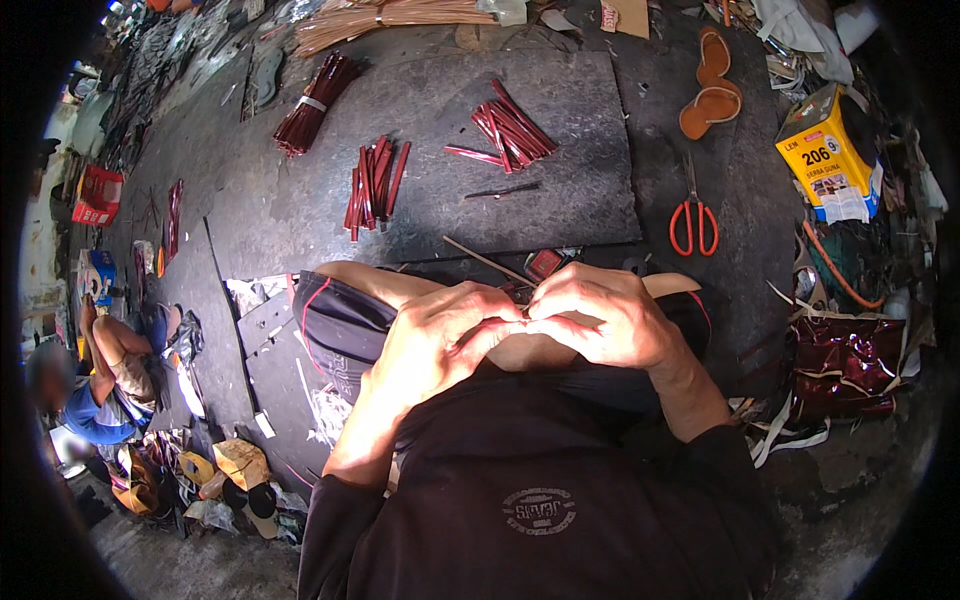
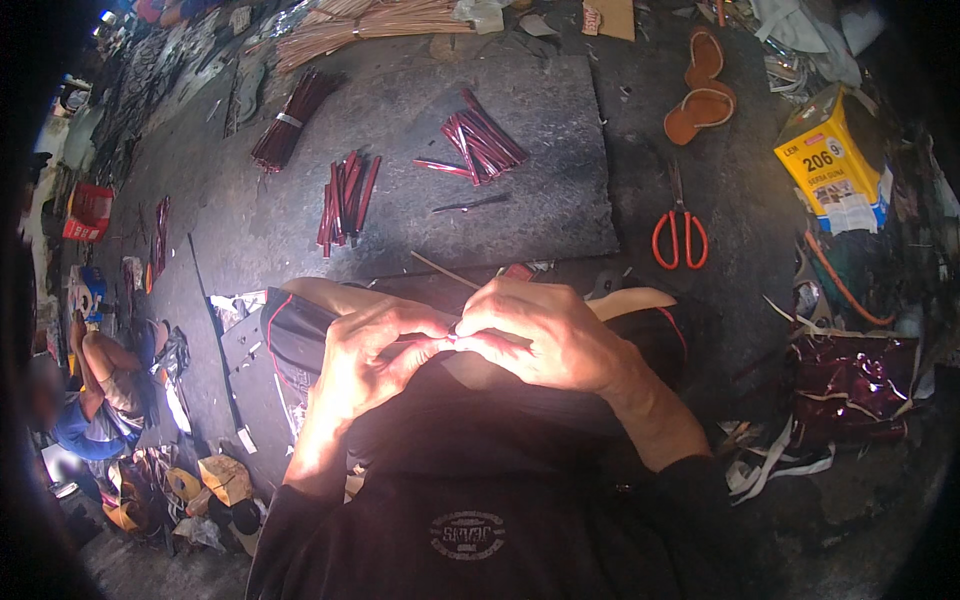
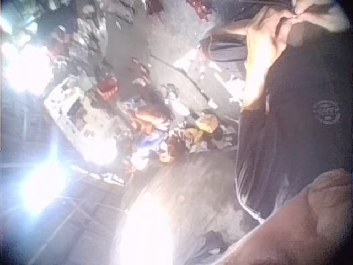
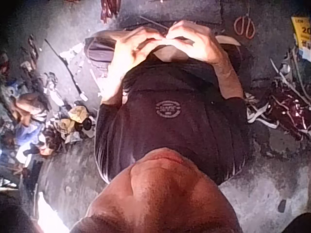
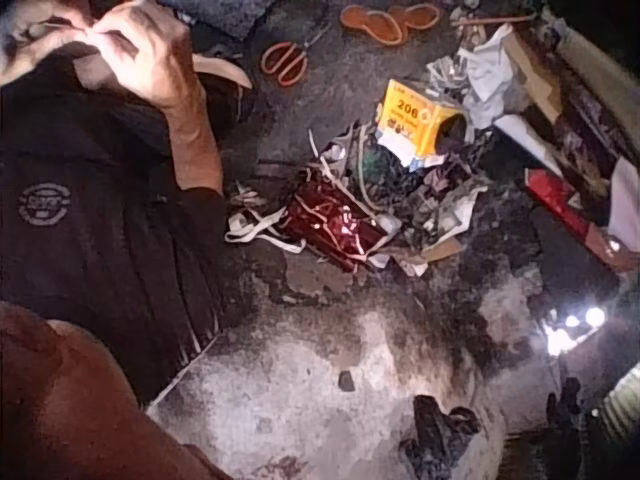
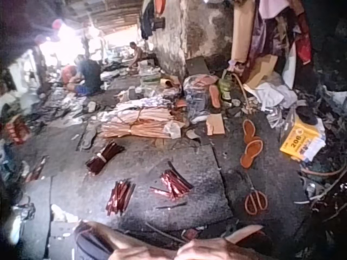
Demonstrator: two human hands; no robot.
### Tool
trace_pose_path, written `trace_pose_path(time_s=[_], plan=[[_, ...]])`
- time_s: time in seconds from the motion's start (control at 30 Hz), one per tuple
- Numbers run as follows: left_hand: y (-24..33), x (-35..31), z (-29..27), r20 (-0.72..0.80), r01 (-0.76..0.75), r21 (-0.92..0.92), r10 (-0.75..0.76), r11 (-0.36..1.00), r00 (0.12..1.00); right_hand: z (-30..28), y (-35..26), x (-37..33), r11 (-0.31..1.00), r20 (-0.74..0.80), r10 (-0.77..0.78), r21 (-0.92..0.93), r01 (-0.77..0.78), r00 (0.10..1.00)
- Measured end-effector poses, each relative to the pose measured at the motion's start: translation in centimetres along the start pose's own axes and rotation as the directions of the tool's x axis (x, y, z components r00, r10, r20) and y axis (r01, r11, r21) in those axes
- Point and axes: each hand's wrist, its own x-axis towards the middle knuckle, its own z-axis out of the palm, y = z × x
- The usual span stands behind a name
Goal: The person sits on the floor and repeatedly picks up red plastic-covered cables, aligns them, and cuts them into shorter pieces using red-handled scissors. The cut pieces are placed in a pile on the floor.
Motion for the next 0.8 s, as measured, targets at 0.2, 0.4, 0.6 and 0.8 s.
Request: trace_pose_path(time_s=[0.2, 0.4, 0.6, 0.8], plan=[[-0.5, -0.3, 0.8, -0.149, -0.026, 0.021, 0.029, 0.999, 0.988, 0.6, -0.2, 0.1, 0.997, -0.205, -0.036, -0.07, 0.022, 0.978], [-0.6, -0.1, 0.9, -0.139, -0.058, 0.11, 0.073, 0.992, 0.988, 0.3, -0.3, 0.0, 0.981, -0.148, -0.081, -0.186, 0.053, 0.986], [-0.2, 0.0, 1.1, -0.168, -0.089, 0.136, 0.111, 0.987, 0.98, 0.4, 0.0, -0.1, 0.995, -0.133, -0.033, -0.098, 0.02, 0.991], [-0.2, -0.2, 1.3, -0.146, -0.056, 0.092, 0.069, 0.994, 0.987, 0.1, 0.7, -0.1, 0.997, -0.05, -0.046, -0.057, 0.043, 0.998]])
